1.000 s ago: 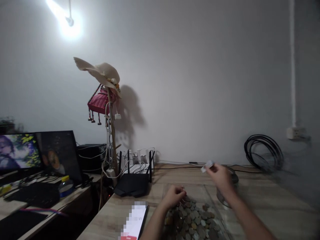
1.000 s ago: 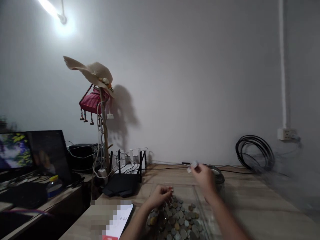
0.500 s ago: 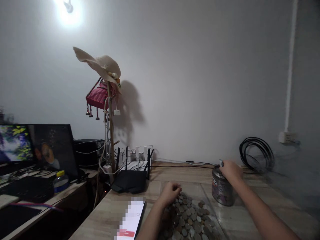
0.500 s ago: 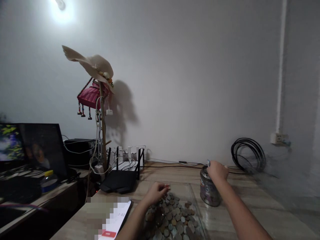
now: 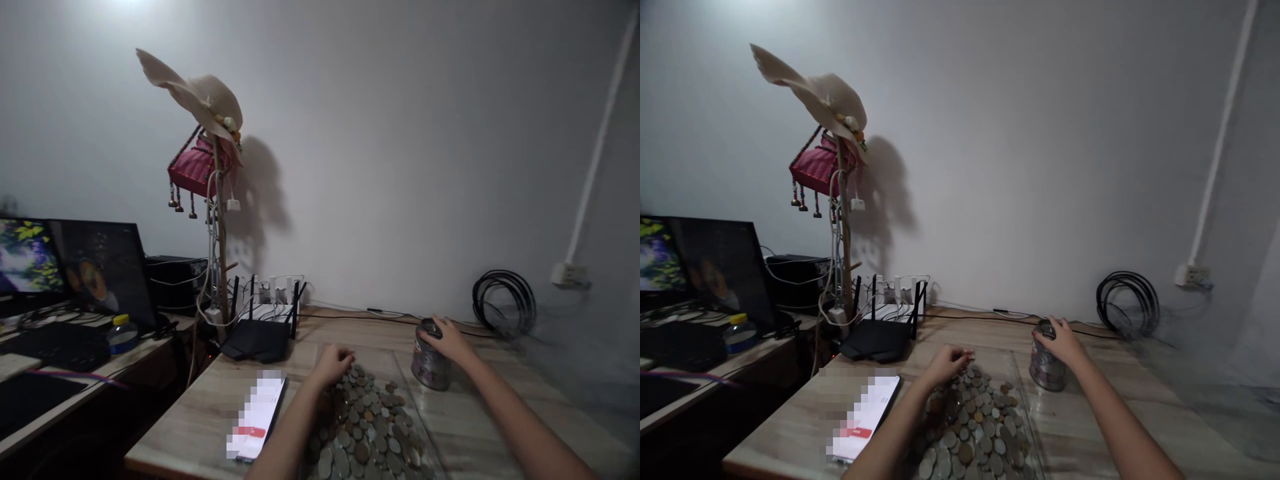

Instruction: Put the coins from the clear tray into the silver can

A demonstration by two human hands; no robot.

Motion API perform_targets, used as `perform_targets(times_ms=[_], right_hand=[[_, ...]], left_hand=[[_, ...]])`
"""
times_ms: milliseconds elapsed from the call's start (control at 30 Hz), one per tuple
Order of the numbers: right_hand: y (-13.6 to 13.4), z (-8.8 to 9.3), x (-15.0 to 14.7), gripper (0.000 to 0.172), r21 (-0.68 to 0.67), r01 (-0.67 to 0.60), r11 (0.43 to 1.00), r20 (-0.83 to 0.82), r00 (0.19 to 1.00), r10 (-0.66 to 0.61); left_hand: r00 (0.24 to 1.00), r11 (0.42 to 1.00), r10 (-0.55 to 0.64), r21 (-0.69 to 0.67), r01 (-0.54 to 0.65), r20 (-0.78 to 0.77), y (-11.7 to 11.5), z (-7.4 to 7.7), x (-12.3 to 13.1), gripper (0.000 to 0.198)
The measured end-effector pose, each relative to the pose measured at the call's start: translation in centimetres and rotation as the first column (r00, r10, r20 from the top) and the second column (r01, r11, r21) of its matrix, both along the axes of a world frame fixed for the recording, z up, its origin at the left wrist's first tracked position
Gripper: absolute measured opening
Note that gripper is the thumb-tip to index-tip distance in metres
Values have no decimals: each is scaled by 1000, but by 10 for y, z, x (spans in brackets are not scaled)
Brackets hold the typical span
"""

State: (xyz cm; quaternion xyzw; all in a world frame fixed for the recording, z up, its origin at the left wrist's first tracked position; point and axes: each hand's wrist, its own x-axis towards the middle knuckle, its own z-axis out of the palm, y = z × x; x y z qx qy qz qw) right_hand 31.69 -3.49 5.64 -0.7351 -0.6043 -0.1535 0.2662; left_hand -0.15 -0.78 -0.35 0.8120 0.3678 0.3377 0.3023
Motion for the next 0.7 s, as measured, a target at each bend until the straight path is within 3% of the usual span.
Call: perform_targets(times_ms=[100,367,500,700], right_hand=[[-8,0,-8,65,52,34,998,-53,998,-31],[-51,15,-27,48,100,-78,992,-38,996,82],[-68,5,-23,40,107,-115,988,-57,991,122],[-74,-13,-22,38,220,-191,956,-21,979,201]], left_hand=[[1000,1000,10,-7,-10,-3,0,0,-1,43],[1000,1000,3,17,-3,-5,2,-1,-2,42],[999,1000,10,-6,-10,-33,3,-3,-2,41],[997,1000,14,20,-12,-70,-1,1,-4,39]])
